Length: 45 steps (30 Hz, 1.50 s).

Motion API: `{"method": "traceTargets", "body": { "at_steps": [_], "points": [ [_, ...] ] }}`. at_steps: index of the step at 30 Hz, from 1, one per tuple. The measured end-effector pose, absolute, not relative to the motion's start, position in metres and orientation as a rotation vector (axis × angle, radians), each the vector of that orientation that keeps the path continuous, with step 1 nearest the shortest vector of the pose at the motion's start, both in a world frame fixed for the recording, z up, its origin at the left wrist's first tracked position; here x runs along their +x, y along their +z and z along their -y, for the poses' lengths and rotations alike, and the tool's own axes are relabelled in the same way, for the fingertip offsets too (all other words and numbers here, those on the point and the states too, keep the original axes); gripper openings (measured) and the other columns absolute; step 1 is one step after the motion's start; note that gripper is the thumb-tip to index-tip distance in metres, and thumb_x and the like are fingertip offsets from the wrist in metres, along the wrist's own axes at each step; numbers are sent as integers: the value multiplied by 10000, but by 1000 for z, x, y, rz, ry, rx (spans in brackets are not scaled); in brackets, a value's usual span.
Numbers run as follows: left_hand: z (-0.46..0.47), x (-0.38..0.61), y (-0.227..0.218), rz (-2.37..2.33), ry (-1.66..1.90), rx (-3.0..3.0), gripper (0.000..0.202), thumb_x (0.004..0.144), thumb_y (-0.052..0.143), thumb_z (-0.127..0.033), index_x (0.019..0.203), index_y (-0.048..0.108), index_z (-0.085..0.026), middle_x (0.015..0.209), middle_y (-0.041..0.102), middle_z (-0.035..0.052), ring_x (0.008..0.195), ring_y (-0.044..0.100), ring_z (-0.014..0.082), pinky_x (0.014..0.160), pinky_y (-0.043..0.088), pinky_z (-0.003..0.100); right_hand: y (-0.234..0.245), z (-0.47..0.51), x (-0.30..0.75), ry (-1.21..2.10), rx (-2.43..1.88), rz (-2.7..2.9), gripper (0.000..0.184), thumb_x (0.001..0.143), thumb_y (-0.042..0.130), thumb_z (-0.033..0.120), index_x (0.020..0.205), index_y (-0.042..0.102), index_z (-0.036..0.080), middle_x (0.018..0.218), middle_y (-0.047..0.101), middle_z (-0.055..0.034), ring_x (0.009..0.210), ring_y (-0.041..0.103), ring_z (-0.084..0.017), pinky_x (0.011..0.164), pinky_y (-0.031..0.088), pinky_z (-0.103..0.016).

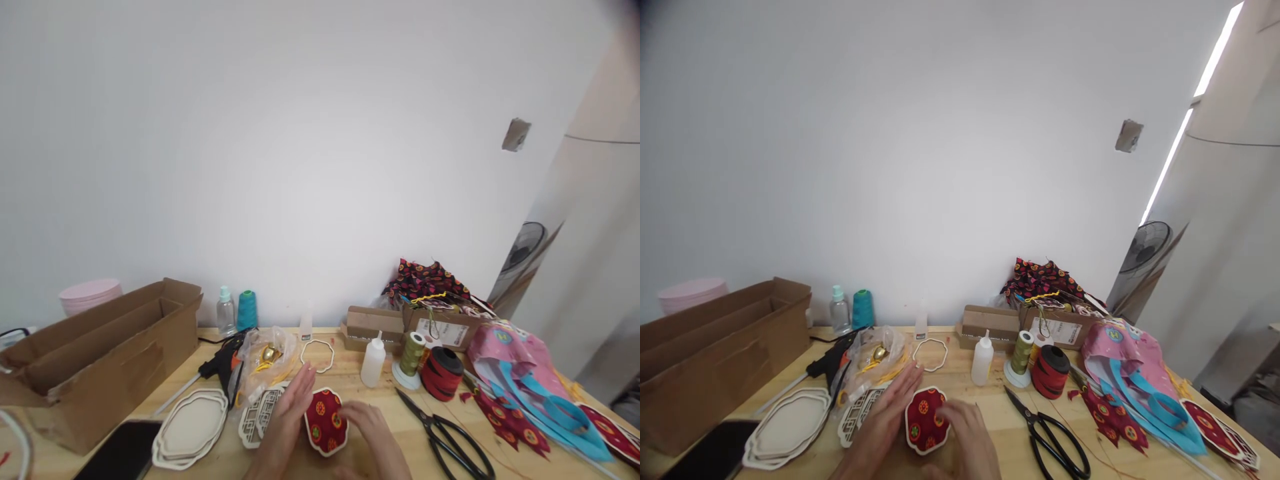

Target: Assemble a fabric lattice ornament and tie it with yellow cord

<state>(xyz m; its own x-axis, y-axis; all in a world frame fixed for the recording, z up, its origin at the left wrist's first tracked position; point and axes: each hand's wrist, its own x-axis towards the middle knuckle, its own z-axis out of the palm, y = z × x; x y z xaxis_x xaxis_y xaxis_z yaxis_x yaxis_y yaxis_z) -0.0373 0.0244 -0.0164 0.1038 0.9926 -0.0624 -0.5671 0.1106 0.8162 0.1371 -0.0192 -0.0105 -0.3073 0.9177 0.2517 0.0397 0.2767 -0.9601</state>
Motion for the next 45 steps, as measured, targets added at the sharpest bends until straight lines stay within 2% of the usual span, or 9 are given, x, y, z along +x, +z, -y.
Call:
{"method": "traceTargets", "body": {
  "at_steps": [2,4,9,13,18,23,31,37,45],
  "points": [
    [-23,-35,-14,-740,1313,710,510,617,668,-296,1106,567,-194,1250,501,107,1195,391,235,1046,224,388,-16,1,133,902,-1169,1776,869,350,812,192,1164,509,166,1292,407,-164,1201,277,-406,996,161,-544],
    [-23,-33,-11,-723,1319,705,568,604,667,-340,1132,549,-165,1234,514,128,1184,403,255,1040,237,394,-20,-6,126,776,-1303,1909,989,315,798,178,1235,435,163,1313,384,-172,1212,261,-414,1001,133,-552],
    [-21,-37,-10,-823,1299,913,592,696,546,-451,1199,481,-146,1266,480,143,1163,432,257,1001,305,408,-35,-1,121,816,-1169,1761,870,469,737,209,1259,375,182,1252,463,-136,1161,399,-326,993,251,-470],
    [-18,-47,-21,-1075,1266,1245,409,741,528,-297,1139,540,-202,1260,502,88,1190,404,227,1032,235,416,-52,-4,136,1012,-867,1509,774,633,665,401,1288,300,209,1348,351,-129,1229,325,-269,997,277,-408],
    [-17,-55,-28,-1274,935,1995,441,666,464,-55,1041,615,-230,1215,541,102,1150,451,230,984,318,419,-57,-9,154,907,-916,1498,719,656,640,463,1266,355,212,1318,396,-138,1213,349,-289,991,281,-419],
    [-10,-56,-10,-1385,769,2127,540,622,419,10,1077,595,-221,1246,510,110,1158,442,231,976,331,405,-60,-10,151,929,-917,1512,786,591,650,537,1254,383,210,1295,426,-144,1156,418,-313,937,347,-421],
    [18,-44,4,-1273,953,1783,817,596,667,-274,1318,297,-179,1398,268,103,1278,212,278,1039,186,419,-52,-2,133,1631,-583,1004,724,546,578,674,1118,528,233,1065,613,-138,991,554,-313,775,439,-437],
    [27,-26,10,-1318,1065,1700,979,455,764,-275,1314,300,-211,1399,264,95,1276,199,318,1038,163,456,-20,18,131,1916,-480,814,677,609,467,722,1048,593,223,894,679,-102,838,620,-266,767,428,-420],
    [29,-3,21,-1273,1070,1792,930,459,760,-280,1290,351,-204,1374,328,104,1261,247,324,1033,197,451,-11,21,127,1961,-531,838,780,621,296,791,1047,604,216,1024,641,-108,939,585,-278,793,421,-447]
  ]
}}
